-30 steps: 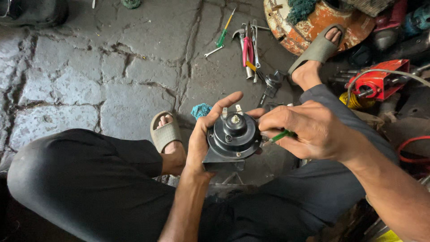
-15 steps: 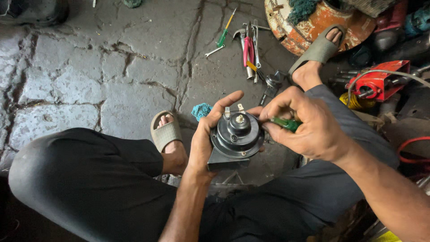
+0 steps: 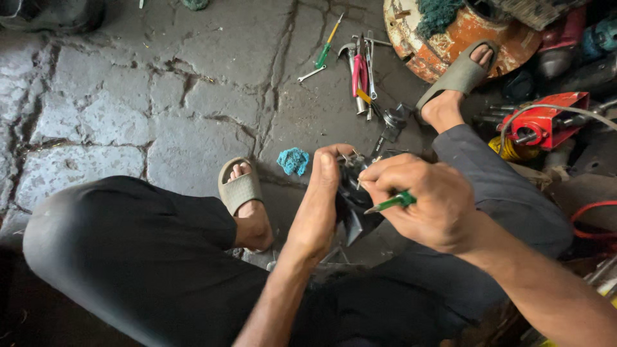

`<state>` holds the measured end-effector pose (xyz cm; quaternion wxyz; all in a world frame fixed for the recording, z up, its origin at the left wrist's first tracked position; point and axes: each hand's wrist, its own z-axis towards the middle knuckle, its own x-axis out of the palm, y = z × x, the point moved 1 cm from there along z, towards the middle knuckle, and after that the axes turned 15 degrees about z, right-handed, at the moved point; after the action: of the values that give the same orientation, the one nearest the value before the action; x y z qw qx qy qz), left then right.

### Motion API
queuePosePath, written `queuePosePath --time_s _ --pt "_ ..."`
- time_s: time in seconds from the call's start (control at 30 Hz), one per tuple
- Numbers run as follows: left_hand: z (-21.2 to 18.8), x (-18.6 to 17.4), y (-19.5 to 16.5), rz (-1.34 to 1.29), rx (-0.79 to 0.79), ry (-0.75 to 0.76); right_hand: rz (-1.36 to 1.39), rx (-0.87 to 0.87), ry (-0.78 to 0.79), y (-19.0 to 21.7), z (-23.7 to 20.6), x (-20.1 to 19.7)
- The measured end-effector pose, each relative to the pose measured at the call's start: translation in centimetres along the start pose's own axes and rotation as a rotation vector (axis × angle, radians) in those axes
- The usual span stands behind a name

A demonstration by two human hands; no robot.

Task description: The person cleans a circular mechanical part with a blue cloth, then uses a green screwdriver to adjust internal components. They insert a metal ring and a small screw, then reassemble the part by attaching a black cap and tightening screws.

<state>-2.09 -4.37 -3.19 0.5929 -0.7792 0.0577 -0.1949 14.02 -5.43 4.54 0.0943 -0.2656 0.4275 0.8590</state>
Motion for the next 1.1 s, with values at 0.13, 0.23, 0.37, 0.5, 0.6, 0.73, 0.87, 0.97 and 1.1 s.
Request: queuePosePath --time_s 0.13,0.23,0.37,0.5,0.6,0.73,0.87,0.97,1.1 --pt "-0.5 -0.2 -0.3 0.179 0.047 -0.057 -0.049 -0.077 0.09 0.3 0.1 0.8" --pt "-0.5 -0.2 -0.6 0.235 0.046 -0.101 -0.08 -0.099 0.155 0.4 0.2 0.9" --pt "-0.6 0.0 -1.0 0.24 0.082 -0.125 -0.11 -0.104 0.209 0.8 0.3 0.6" --pt "-0.7 0.0 -1.0 0.243 0.047 -0.131 -0.219 -0.185 0.264 0.9 0.3 0.7" --pt "-0.7 0.0 -1.0 0.259 0.112 -0.153 -0.259 -0.211 0.293 0.8 0.1 0.7" --pt "-1.0 0.2 -1.1 0.277 0.116 -0.159 -0.168 -0.204 0.282 0.8 -0.3 0.3" --pt "-1.1 0.5 -1.3 0.302 0.129 -0.158 -0.142 -0.203 0.296 1.0 -0.6 0.0" --pt "-1.2 0.5 -1.5 0.325 0.147 -0.126 -0.036 -0.125 0.375 0.8 -0.3 -0.2" --pt "-1.3 0.3 -1.6 0.38 0.305 -0.083 0.141 -0.029 0.441 0.3 0.3 -1.1"
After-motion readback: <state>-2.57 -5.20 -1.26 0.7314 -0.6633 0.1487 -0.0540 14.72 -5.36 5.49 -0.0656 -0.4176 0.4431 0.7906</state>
